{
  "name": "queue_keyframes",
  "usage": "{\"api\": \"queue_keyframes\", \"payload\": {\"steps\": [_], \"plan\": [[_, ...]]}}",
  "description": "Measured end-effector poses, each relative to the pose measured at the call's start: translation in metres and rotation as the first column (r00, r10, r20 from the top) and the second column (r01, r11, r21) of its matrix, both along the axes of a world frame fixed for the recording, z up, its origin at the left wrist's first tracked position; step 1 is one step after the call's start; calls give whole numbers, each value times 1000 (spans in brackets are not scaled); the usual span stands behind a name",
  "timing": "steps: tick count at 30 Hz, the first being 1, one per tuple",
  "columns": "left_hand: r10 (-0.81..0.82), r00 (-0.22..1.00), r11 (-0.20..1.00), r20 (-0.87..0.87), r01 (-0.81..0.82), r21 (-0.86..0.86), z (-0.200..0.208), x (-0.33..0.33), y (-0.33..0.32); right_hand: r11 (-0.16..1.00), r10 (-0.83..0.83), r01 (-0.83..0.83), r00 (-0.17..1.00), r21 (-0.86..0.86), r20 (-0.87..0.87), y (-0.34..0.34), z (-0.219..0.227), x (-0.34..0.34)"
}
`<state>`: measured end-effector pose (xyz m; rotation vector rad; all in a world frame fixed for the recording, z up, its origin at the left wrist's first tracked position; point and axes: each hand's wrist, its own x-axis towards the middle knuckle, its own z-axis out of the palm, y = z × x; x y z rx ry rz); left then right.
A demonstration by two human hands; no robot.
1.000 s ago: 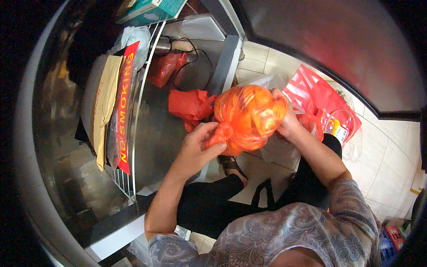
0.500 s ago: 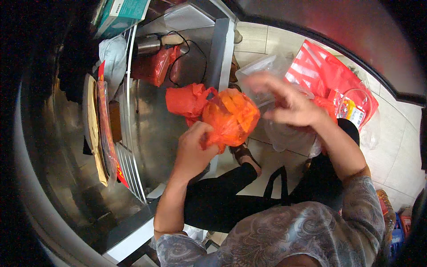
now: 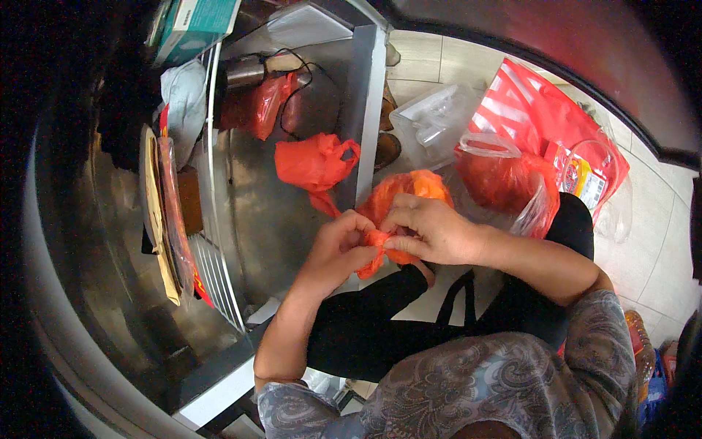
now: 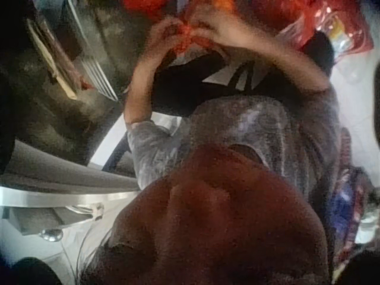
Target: The person sits on the floor in front of an open freezer and removes several plastic bags. They unfold and fold a yellow cloth bag and a red cloth bag, then place them back into the freezer.
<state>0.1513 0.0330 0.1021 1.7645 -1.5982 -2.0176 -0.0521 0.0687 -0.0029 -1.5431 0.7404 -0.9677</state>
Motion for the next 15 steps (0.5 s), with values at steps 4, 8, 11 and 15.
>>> {"api": "queue_keyframes", "payload": {"steps": [4, 8, 11, 15], "plan": [[21, 987, 997, -160, -9, 75, 7, -2, 2, 992, -101, 100, 995, -76, -16, 7, 1, 1], [33, 935, 995, -354, 2, 99, 10, -5, 3, 997, -77, 76, 995, 12, 71, 6, 3, 1], [104, 899, 978, -425, -15, 206, 14, -2, 0, 988, 15, -52, 970, 145, 241, 2, 2, -2], [84, 963, 984, -257, -39, 173, 21, -1, -2, 941, 46, -170, 922, 294, 384, 0, -2, 1]]}}
